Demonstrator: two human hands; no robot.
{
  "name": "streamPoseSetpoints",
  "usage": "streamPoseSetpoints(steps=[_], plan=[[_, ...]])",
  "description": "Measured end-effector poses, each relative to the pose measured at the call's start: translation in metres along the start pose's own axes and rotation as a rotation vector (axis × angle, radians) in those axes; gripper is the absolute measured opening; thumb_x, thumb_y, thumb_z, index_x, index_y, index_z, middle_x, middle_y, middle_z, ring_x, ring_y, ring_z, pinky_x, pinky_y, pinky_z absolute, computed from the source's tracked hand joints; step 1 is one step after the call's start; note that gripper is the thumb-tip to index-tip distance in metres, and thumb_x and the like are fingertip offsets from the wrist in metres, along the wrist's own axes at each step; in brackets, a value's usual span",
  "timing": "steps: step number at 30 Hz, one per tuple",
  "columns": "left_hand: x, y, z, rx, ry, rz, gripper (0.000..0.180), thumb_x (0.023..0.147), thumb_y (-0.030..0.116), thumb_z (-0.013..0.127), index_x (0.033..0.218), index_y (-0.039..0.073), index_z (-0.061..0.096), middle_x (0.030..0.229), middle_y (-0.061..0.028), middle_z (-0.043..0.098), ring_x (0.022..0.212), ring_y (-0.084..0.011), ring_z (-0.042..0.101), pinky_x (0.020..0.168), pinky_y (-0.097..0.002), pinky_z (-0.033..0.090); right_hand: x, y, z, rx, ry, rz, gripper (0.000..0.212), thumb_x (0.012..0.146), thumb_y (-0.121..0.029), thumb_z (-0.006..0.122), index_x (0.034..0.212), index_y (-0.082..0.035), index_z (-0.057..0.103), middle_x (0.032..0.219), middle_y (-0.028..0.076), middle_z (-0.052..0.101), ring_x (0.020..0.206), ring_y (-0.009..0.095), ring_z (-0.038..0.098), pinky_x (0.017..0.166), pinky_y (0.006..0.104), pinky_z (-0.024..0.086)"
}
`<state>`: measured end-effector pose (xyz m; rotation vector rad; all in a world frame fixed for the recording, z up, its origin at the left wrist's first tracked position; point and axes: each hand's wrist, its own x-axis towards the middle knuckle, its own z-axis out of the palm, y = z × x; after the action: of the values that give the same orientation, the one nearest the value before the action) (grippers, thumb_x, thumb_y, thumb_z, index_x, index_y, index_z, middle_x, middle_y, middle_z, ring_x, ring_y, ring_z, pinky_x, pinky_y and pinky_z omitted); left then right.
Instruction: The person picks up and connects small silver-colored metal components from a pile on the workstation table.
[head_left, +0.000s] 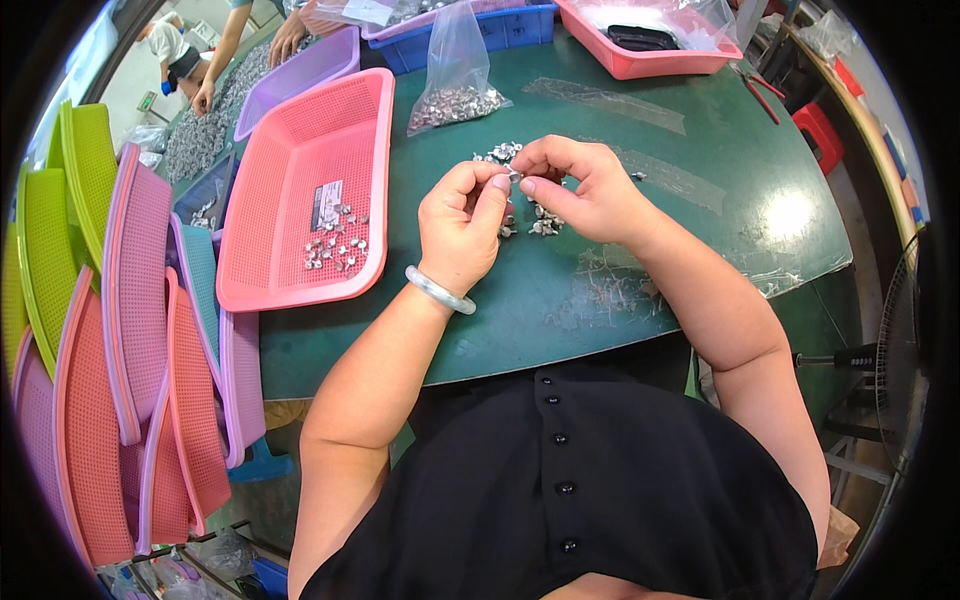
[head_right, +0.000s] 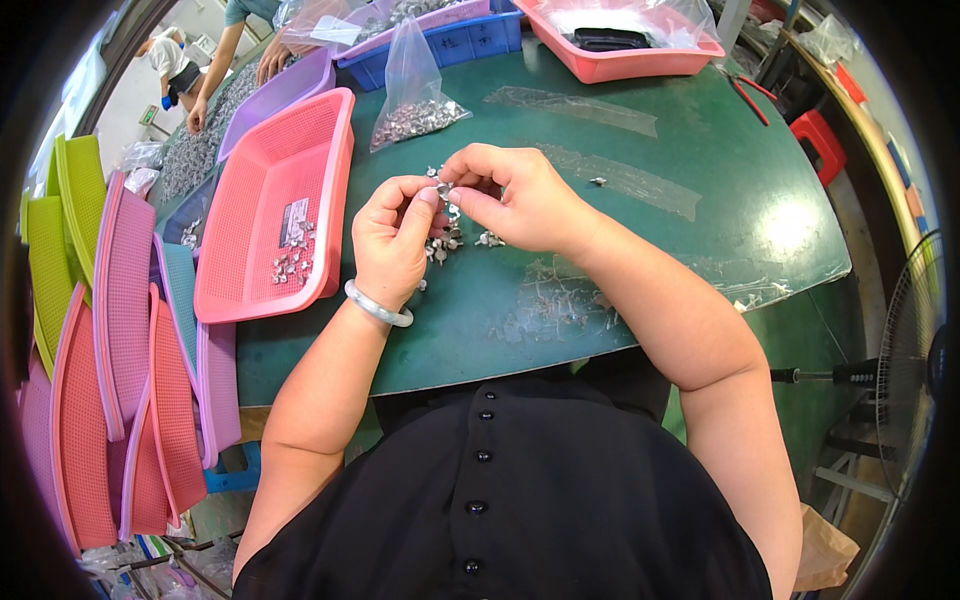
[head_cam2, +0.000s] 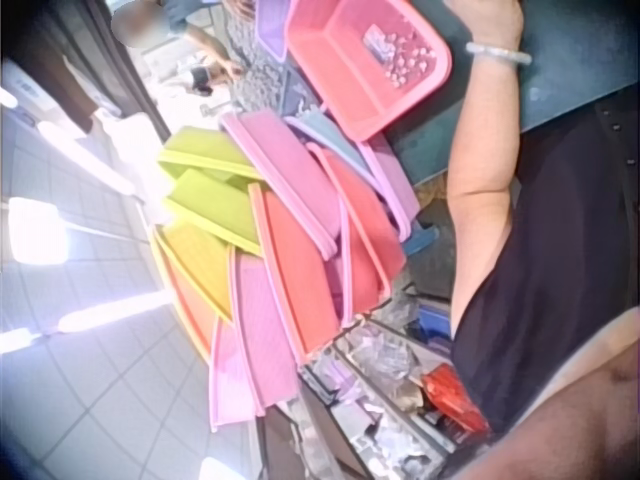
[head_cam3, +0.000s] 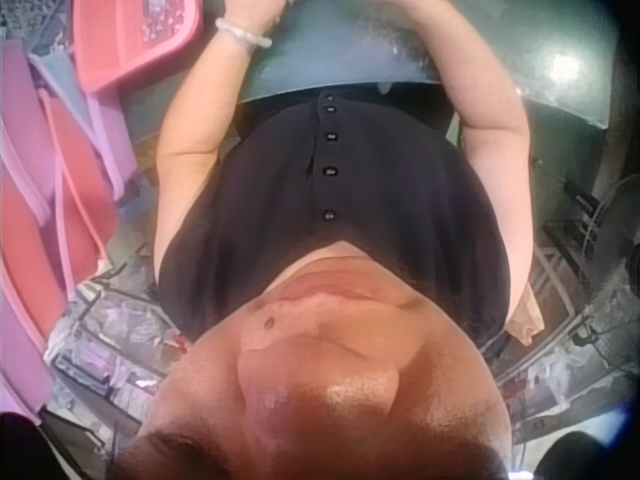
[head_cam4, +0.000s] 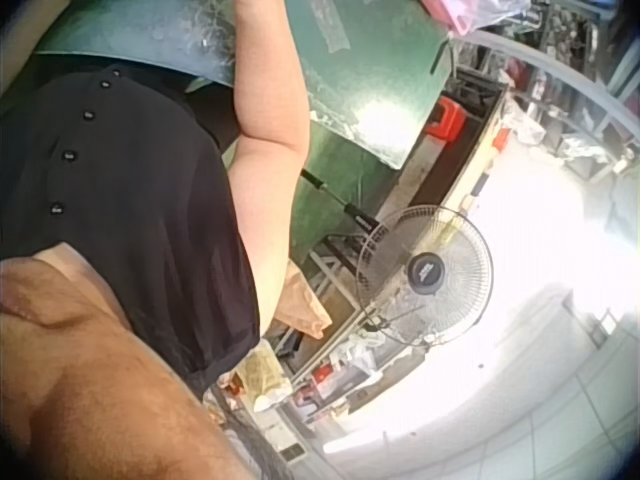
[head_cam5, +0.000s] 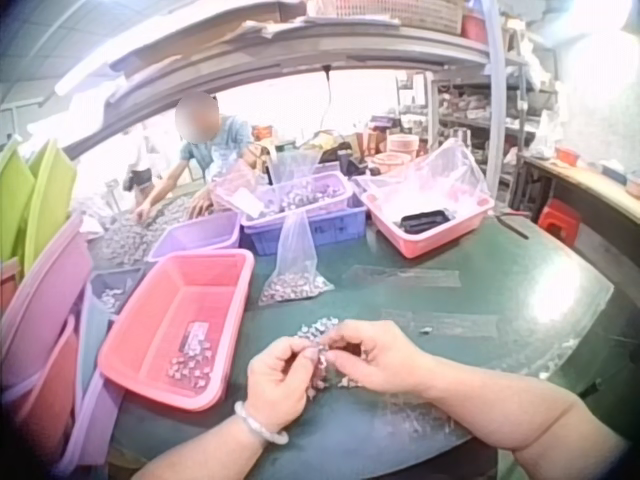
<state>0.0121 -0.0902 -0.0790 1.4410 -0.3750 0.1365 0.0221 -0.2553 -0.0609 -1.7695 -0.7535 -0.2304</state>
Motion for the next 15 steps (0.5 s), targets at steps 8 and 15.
streamPoseSetpoints(steps=[8, 15], plan=[[0.0004, -0.0065, -0.0003, 0.141, 0.027, 0.171, 0.005, 0.082, 0.003, 0.057, 0.085, 0.0, 0.058, 0.073, -0.002, 0.055, 0.06, -0.0057, 0.051, 0.054, -0.0194, 0.042, 0.0001, 0.0005, 0.0008, 0.189, 0.002, 0.113, 0.013, 0.08, -0.004, 0.057, 0.092, 0.001, 0.058, 0.078, 0.001, 0.06, 0.071, 0.006, 0.053, 0.065, 0.021, 0.045], [0.0019, -0.0027, -0.0006, 0.347, 0.018, 0.368, 0.005, 0.078, -0.001, 0.058, 0.082, 0.0, 0.058, 0.07, -0.006, 0.054, 0.058, -0.012, 0.051, 0.053, -0.0231, 0.042, -0.0001, 0.0029, 0.0013, 0.331, -0.003, 0.155, 0.01, 0.079, -0.002, 0.056, 0.089, 0.001, 0.058, 0.079, 0.001, 0.059, 0.072, 0.005, 0.053, 0.066, 0.0204, 0.044]])
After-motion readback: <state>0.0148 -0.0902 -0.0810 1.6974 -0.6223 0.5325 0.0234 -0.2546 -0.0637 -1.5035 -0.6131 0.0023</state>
